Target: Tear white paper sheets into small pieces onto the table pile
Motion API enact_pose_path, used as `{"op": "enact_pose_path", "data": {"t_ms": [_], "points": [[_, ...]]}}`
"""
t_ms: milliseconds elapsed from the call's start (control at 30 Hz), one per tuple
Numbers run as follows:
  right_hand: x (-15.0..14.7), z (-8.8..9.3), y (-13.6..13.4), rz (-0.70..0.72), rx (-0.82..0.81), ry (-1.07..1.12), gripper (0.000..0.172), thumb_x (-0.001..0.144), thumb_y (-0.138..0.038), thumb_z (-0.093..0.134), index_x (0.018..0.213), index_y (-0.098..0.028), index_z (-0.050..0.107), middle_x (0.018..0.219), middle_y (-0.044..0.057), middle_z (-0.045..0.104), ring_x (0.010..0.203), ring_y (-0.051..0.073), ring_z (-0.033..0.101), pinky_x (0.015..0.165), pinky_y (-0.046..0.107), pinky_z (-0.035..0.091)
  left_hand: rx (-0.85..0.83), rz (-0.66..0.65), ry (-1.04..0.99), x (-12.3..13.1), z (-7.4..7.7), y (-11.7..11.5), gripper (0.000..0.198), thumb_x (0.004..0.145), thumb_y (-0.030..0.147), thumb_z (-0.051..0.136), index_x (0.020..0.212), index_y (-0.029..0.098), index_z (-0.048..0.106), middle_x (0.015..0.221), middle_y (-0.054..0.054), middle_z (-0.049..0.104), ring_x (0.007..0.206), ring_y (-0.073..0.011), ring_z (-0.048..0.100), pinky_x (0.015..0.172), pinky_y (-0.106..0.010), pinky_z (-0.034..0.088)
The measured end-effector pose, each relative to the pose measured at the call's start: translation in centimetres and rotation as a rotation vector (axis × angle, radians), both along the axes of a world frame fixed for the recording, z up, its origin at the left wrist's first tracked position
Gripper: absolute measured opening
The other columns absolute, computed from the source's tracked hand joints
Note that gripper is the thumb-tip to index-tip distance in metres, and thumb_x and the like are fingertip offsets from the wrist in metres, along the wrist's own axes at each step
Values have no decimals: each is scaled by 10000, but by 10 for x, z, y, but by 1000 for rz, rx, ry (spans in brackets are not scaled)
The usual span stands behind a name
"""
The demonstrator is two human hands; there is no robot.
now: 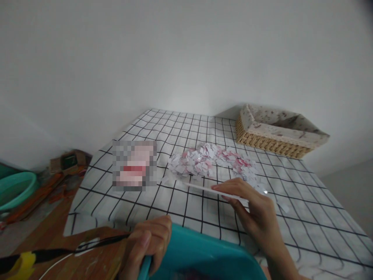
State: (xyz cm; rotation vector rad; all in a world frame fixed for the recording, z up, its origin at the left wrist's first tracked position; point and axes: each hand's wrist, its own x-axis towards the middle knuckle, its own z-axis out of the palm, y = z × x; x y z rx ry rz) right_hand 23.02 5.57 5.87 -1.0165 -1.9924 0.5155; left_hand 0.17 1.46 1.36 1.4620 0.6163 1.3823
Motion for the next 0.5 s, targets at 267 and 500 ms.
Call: {"op": "enact_pose_path", "data": {"t_ms": [267, 500], "points": [[2, 5, 4, -145, -51, 9, 173, 891, -167, 547, 961, -289, 647, 907, -26, 687, 866, 133, 624, 754, 239, 473, 9, 2, -64, 3, 2, -2, 567, 984, 340, 203, 455, 166, 312, 418, 22, 334, 438, -133, 336, 518, -319, 304], [9, 7, -3, -39, -89, 55, 206, 901, -156, 524, 992, -292, 649, 937, -18, 684, 923, 144, 614, 808, 266, 465, -9, 8, -70, 4, 0, -7, 561, 984, 339, 211, 459, 162, 300, 437, 25, 307, 463, -129, 327, 547, -313, 296]]}}
